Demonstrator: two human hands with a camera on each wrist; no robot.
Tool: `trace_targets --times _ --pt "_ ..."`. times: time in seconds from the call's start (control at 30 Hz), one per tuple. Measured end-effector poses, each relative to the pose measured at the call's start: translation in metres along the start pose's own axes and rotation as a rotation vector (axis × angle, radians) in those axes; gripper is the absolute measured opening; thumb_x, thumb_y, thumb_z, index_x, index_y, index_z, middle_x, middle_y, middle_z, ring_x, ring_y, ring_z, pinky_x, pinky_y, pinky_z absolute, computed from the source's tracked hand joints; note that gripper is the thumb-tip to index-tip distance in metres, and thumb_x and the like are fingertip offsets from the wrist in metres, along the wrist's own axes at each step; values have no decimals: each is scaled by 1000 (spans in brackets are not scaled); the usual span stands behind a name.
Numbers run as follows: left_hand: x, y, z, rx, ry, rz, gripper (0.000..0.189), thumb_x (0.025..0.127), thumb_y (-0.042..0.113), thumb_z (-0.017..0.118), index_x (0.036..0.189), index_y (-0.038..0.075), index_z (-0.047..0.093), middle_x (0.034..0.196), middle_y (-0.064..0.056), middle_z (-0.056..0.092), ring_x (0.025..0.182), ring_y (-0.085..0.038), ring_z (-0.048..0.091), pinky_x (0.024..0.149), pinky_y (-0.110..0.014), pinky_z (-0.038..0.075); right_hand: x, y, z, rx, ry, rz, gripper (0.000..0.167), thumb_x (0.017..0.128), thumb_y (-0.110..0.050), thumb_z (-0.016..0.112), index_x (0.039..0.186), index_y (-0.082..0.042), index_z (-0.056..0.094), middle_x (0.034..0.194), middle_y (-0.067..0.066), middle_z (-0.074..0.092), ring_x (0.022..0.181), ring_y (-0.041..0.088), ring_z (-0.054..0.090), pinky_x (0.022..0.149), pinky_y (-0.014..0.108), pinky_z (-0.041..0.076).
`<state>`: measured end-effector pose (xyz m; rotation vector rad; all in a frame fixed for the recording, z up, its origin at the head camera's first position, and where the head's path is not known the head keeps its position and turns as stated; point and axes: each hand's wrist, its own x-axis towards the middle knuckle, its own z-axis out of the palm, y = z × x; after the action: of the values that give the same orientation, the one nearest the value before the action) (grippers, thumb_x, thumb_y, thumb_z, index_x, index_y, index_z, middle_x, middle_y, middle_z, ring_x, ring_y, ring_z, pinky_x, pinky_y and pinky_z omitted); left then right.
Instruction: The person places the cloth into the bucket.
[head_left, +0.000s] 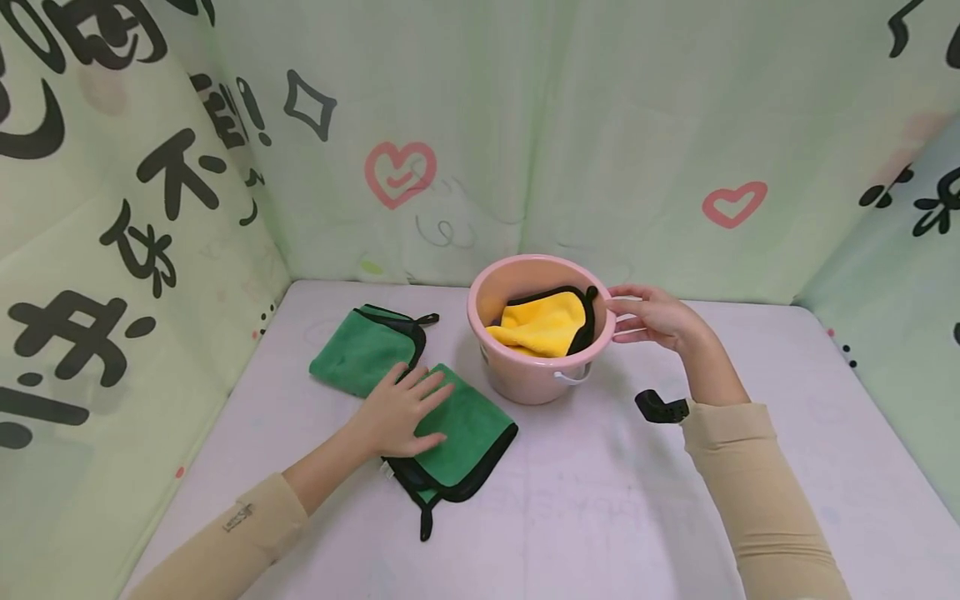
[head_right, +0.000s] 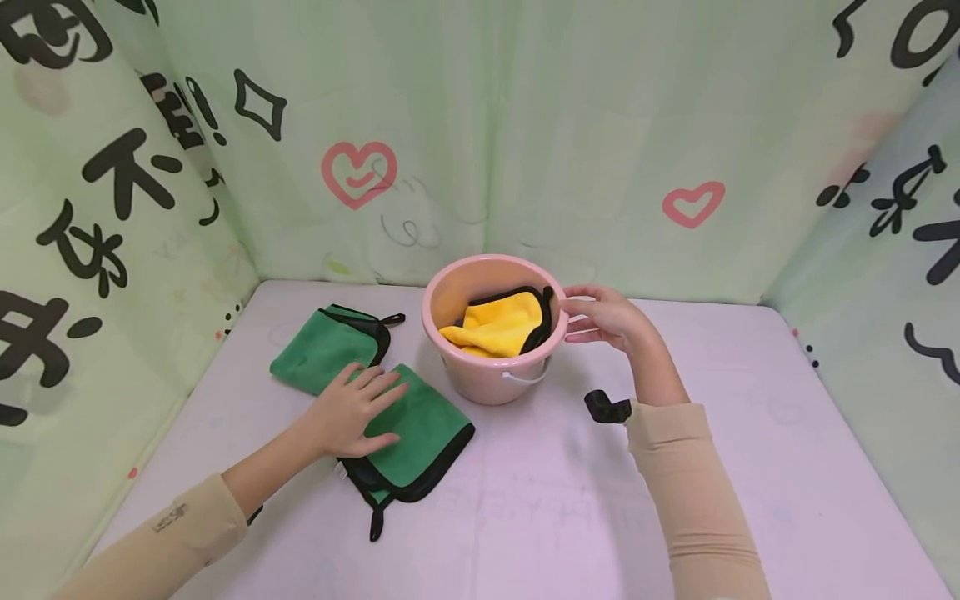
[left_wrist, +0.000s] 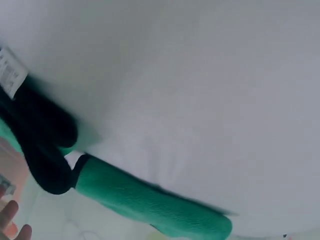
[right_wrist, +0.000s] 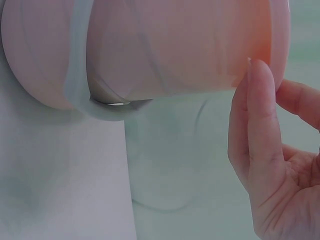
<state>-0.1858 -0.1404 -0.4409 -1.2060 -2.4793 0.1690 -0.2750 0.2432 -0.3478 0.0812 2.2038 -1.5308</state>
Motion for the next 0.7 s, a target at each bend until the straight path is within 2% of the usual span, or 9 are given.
trace_targets --times 0.13,0.27,0.43,0.7 --pt "-9 -1 5 5 -91 69 69 79 65 48 128 17 53 128 -6 53 117 -29 48 96 -51 36 0 0 0 2 -1 0 62 93 -28 53 140 -1 24 111 16 47 78 13 63 75 31 54" --pt "-14 -3 11 -2 -125 126 71 78 68 45 128 18 53 130 -5 52 117 -26 46 98 -50 34 0 0 0 2 -1 -1 62 93 -28 53 140 -1 25 111 16 47 78 13 63 78 34 53" --pt "-20 -5 15 -32 -166 191 74 77 71 43 130 20 51 131 -2 51 119 -22 44 99 -49 34 -1 0 -1 2 -6 -3 61 93 -28 53 140 0 25 109 14 48 78 14 63 76 33 54" --pt "-24 -5 21 -88 -248 217 74 78 70 45 133 20 48 135 -2 47 123 -22 41 102 -50 31 0 0 -1 -1 -4 -2 61 92 -28 54 140 -1 26 110 15 48 79 14 63 76 33 54"
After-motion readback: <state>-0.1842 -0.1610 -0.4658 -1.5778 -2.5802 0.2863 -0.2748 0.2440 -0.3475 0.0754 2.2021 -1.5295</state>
